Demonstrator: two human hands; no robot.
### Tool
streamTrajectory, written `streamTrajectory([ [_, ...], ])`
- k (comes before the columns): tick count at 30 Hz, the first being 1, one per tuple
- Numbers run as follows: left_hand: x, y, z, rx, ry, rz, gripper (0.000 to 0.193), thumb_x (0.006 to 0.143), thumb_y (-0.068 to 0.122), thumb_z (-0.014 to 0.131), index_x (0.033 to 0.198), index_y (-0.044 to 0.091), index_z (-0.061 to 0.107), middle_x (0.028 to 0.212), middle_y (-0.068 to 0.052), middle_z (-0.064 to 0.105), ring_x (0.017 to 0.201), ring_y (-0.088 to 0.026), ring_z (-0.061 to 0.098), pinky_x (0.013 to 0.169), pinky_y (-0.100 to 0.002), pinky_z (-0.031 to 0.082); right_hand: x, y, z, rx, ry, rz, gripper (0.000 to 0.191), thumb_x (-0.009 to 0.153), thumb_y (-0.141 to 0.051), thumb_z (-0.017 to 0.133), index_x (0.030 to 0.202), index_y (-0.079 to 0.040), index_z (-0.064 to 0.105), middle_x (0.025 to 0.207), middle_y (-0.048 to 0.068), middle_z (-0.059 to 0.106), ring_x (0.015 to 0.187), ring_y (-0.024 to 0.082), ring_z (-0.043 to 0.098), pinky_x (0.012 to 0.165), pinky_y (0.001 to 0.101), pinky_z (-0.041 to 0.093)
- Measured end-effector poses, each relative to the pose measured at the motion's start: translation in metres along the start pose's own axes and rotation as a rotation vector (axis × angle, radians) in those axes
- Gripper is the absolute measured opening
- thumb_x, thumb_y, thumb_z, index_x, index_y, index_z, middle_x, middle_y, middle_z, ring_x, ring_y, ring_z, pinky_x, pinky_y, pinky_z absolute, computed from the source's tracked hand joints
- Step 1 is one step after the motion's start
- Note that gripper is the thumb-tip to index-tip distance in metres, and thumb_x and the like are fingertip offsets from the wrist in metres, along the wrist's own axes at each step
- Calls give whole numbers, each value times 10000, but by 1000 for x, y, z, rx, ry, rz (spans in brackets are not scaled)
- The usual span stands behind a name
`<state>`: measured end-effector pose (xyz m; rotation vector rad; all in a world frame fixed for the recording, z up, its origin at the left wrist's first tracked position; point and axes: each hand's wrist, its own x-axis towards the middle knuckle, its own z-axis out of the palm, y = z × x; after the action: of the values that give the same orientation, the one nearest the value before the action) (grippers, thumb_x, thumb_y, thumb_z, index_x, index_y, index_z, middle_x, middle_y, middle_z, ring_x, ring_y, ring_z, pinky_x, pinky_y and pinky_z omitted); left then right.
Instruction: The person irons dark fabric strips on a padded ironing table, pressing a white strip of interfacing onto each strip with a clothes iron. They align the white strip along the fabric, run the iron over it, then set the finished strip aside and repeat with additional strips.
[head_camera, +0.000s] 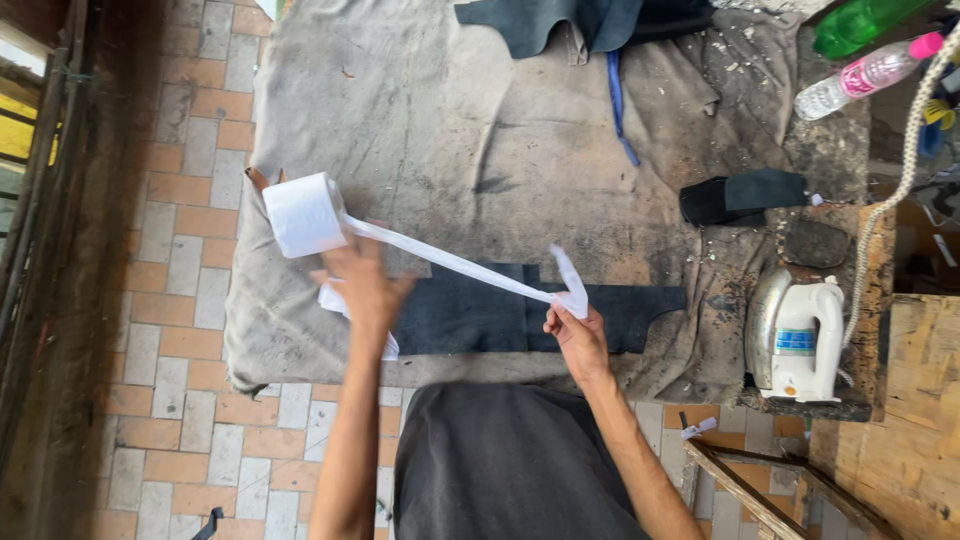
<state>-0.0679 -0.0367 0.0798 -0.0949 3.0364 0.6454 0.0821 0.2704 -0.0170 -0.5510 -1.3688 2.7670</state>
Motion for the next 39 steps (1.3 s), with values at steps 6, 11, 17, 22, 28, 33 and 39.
streamTrajectory([
  [6,70,-68,17,-13,299,-254,1197,697,499,955,1574,90,250,1609,-322,229,1400,-550,306,997,-714,419,-14,-12,-1,128,33,-23,132,944,-43,711,1056,-90,660,1134,-1,629,952,135,607,804,328,516],
  [11,70,-88,6,-140,192,-107,1142,680,347,946,1593,185,280,1506,-229,376,1390,-486,383,1110,-582,433,-14,-30,-13,162,28,-128,167,930,-25,743,965,-119,609,1046,2,632,939,133,622,823,321,522],
  [17,43,-106,3,9,179,112,1233,579,389,1003,1566,203,287,1577,-266,287,1448,-489,326,1083,-651,326,-25,-63,-62,157,281,-190,138,986,-70,717,1093,-121,647,937,6,633,844,108,600,743,293,508],
  [22,-4,-79,43,-1,223,391,791,861,405,857,1477,151,430,1537,-200,416,1479,-414,356,1217,-635,335,-22,-75,-88,-197,457,-109,167,997,-178,689,1118,-63,678,1041,26,694,960,125,651,808,307,532],
  [28,-72,-71,65,122,-86,552,458,940,362,683,1313,105,613,1489,-77,530,1450,-293,430,1141,-568,357,-9,-60,-81,-694,519,11,387,955,-241,742,1261,-14,679,1138,53,712,1041,107,627,906,241,460],
  [33,-72,-117,42,32,-84,535,435,925,291,675,1324,127,623,1497,-80,540,1456,-320,450,1131,-483,409,-9,-36,-49,-610,456,-33,381,929,-228,762,1209,18,686,1036,46,738,961,117,664,851,266,511],
  [39,-70,-109,32,266,-85,442,428,909,300,671,1317,175,640,1519,-49,548,1470,-306,442,1134,-558,363,-20,-53,-53,-497,445,-32,259,950,-208,766,1125,-20,735,986,37,732,886,108,668,783,258,531],
])
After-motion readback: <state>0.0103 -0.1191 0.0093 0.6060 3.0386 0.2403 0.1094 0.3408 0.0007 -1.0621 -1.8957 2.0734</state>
